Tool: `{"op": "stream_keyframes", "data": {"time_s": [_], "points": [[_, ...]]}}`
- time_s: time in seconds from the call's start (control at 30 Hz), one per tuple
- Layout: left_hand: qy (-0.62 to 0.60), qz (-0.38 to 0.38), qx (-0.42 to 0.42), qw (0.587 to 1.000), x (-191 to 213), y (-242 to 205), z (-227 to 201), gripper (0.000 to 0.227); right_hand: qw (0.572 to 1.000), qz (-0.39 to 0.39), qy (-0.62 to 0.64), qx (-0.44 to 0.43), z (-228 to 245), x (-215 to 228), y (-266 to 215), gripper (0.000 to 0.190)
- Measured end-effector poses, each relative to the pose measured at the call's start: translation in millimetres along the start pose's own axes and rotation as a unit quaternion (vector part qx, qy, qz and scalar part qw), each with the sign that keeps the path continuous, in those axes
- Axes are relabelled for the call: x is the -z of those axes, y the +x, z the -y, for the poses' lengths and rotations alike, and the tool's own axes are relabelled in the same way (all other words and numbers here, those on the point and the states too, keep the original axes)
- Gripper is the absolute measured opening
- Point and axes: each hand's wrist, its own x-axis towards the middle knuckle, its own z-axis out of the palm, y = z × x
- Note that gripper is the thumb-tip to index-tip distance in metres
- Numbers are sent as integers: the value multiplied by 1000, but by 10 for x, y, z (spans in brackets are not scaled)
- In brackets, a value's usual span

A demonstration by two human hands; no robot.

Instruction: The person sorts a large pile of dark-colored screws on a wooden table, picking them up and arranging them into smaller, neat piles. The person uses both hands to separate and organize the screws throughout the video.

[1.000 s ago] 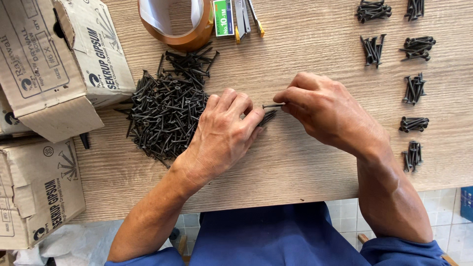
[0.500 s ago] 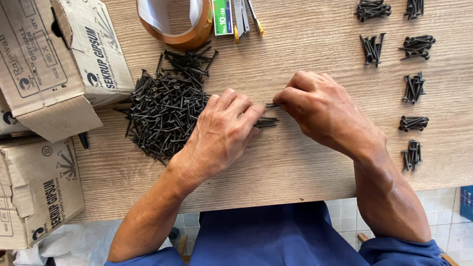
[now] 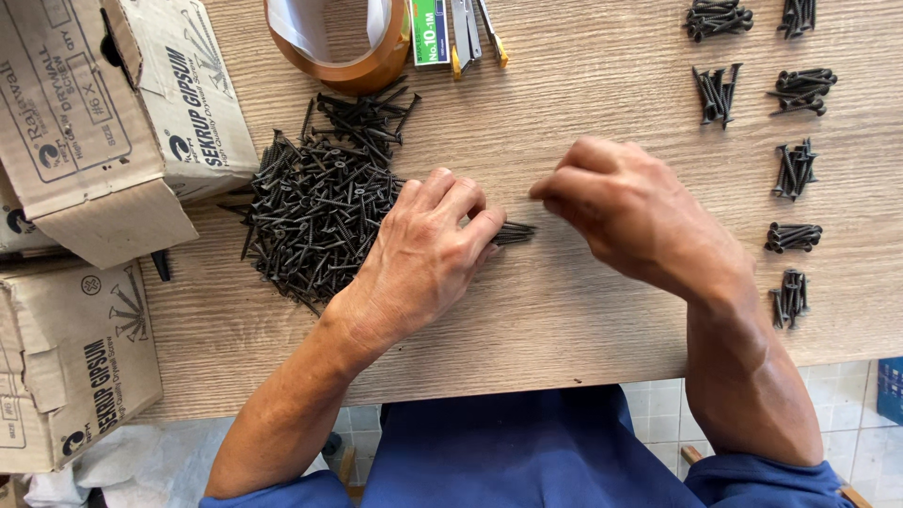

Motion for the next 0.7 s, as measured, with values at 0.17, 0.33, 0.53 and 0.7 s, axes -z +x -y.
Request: {"op": "stream_keyframes", "data": {"time_s": [0.17,0.33,0.53,0.7], "points": [[1,11,-4,1000,1,-7,-1,16,995,-12,-92,-29,-54,-82,-29,11],[18,3,-9,1000,-10,-23,3,10,995,-13,-93,-30,-41,-63,-16,11],[31,11,-7,999,60,-25,31,36,999,-33,-3,-36,67,65,118,15],[49,-60,33,996,287,-28,127,27,994,-102,-23,22,219,-45,405,11]]}}
